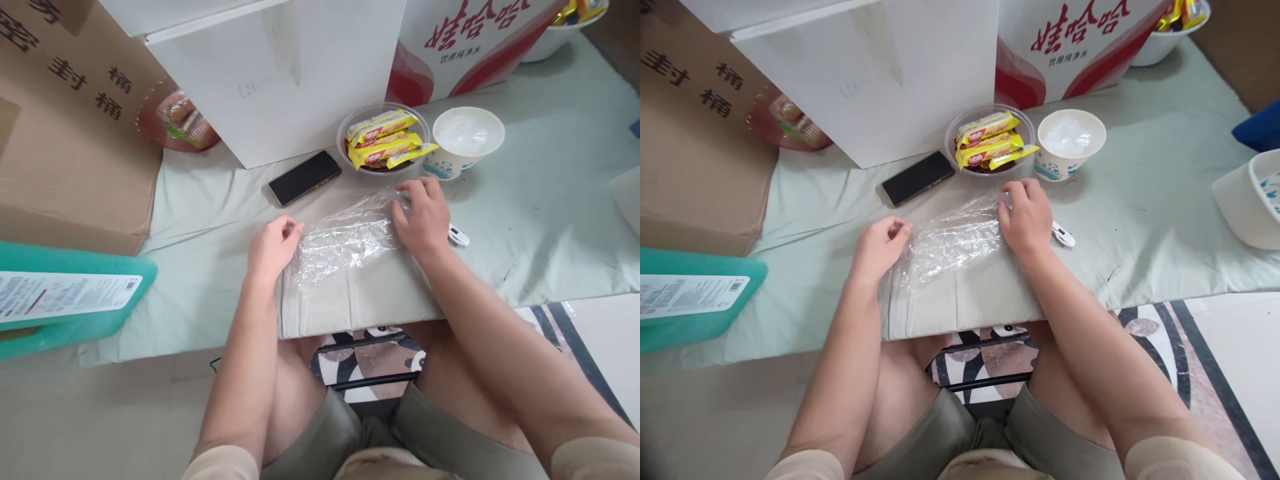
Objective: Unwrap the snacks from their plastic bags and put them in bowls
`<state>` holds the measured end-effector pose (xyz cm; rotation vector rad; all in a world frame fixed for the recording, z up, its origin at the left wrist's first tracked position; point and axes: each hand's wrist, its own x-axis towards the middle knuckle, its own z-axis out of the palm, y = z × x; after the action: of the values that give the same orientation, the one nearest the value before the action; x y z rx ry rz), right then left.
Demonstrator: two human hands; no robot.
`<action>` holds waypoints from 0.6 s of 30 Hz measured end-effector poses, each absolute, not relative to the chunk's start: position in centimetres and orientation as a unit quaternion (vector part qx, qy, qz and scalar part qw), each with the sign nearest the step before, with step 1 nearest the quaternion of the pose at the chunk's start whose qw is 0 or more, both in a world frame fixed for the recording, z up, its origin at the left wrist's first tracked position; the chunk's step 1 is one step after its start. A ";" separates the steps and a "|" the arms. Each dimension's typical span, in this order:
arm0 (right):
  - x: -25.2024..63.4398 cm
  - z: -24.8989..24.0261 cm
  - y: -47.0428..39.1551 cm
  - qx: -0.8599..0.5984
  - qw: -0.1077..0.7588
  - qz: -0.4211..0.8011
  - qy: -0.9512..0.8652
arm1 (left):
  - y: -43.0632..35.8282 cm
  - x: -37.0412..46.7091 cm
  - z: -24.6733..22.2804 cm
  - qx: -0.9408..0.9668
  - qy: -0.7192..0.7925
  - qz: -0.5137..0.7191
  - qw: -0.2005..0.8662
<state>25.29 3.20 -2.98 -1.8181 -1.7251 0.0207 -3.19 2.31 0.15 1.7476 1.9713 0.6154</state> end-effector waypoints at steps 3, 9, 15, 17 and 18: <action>24.1 -1.4 1.0 -0.662 0.326 -0.051 -0.673 | 1.5 -2.7 2.5 0.602 0.704 0.373 0.052; 21.1 -1.1 -2.3 -0.505 0.210 0.087 -0.833 | -0.9 3.3 4.4 0.815 0.486 0.236 0.212; 21.2 -2.6 -1.1 -0.563 0.124 0.104 -0.810 | -1.3 3.4 -0.3 0.819 0.534 0.037 0.204; 21.7 -2.7 -0.6 -0.584 0.122 0.095 -0.797 | -1.4 2.4 -0.9 0.814 0.547 0.006 0.196; 21.8 -2.8 -0.4 -0.593 0.121 0.092 -0.791 | -1.5 2.0 -1.0 0.814 0.549 -0.001 0.192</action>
<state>21.83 -0.40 -2.80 -1.7313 -2.3092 0.2680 1.99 -1.53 -1.01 2.2837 1.5403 -0.0016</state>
